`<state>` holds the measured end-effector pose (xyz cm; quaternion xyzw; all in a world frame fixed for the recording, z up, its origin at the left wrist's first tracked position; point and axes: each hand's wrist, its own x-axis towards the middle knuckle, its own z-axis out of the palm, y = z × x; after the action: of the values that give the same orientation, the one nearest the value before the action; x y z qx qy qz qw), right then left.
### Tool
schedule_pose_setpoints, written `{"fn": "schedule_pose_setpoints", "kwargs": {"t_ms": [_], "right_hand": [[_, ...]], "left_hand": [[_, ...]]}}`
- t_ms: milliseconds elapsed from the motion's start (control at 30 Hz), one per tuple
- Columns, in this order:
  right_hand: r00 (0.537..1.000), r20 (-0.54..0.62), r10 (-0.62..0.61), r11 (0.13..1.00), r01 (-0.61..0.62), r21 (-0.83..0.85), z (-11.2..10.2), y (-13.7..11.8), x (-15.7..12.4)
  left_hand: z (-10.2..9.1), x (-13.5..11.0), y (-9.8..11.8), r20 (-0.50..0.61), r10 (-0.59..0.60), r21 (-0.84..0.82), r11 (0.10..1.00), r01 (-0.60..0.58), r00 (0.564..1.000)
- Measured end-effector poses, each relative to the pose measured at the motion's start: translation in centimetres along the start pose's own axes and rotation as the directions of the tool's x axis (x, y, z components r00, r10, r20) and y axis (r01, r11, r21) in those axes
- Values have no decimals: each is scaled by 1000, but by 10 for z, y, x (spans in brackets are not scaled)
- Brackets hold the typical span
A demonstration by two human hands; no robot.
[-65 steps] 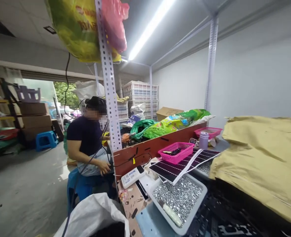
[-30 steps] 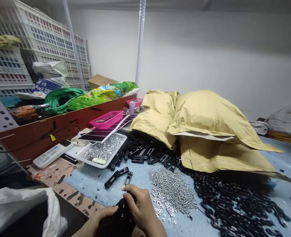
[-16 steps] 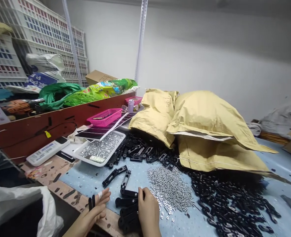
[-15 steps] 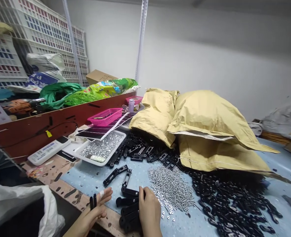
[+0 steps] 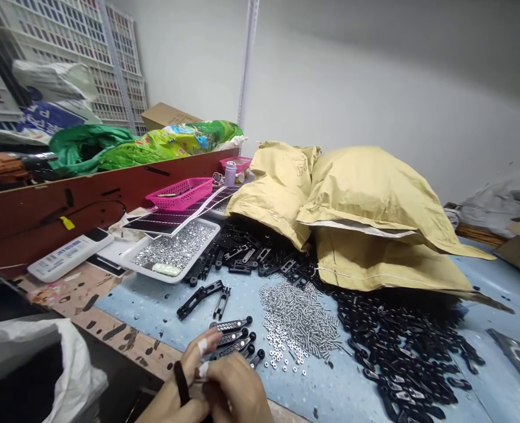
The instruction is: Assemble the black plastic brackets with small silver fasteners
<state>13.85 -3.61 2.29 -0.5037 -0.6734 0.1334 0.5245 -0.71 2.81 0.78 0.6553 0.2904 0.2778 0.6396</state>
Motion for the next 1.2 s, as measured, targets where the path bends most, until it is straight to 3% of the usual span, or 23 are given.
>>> {"fn": "schedule_pose_setpoints", "kwargs": {"t_ms": [100,167,233,300,400,500,600,833,933,1067,1200], "right_hand": [[949,-231,216,975,-198,97,-21,4,-17],[867,-304,394,918,-354,179,-35,7,-25],[798,-277,535,843,-483,236,-44,12,-29],[755,-203,623,778,-575,251,-46,18,-29],[703,-80,706,693,-665,279,-40,28,-28],[660,17,751,617,-712,335,-33,35,-27],[643,67,763,595,-738,318,-27,41,-27],[663,42,748,651,-744,151,-25,47,-28],[665,52,745,651,-742,159,-26,46,-27],[629,101,771,587,-763,271,-26,46,-27],[659,82,748,636,-746,198,-26,47,-30]], "left_hand": [[12,-1,-8,-206,68,322,947,2,976],[20,1,-13,-206,175,601,799,-17,963],[23,4,-20,-127,282,797,599,-71,951],[21,8,-25,-79,378,883,456,-111,923],[13,5,-26,-5,486,911,363,-197,874],[10,-5,-24,85,577,878,341,-334,812],[14,-12,-26,88,592,857,365,-364,801],[20,-12,-34,60,609,839,399,-371,791],[16,-13,-30,107,581,856,360,-372,807],[8,-12,-21,220,518,879,262,-399,826],[4,-11,-21,280,499,876,217,-431,820]]}}
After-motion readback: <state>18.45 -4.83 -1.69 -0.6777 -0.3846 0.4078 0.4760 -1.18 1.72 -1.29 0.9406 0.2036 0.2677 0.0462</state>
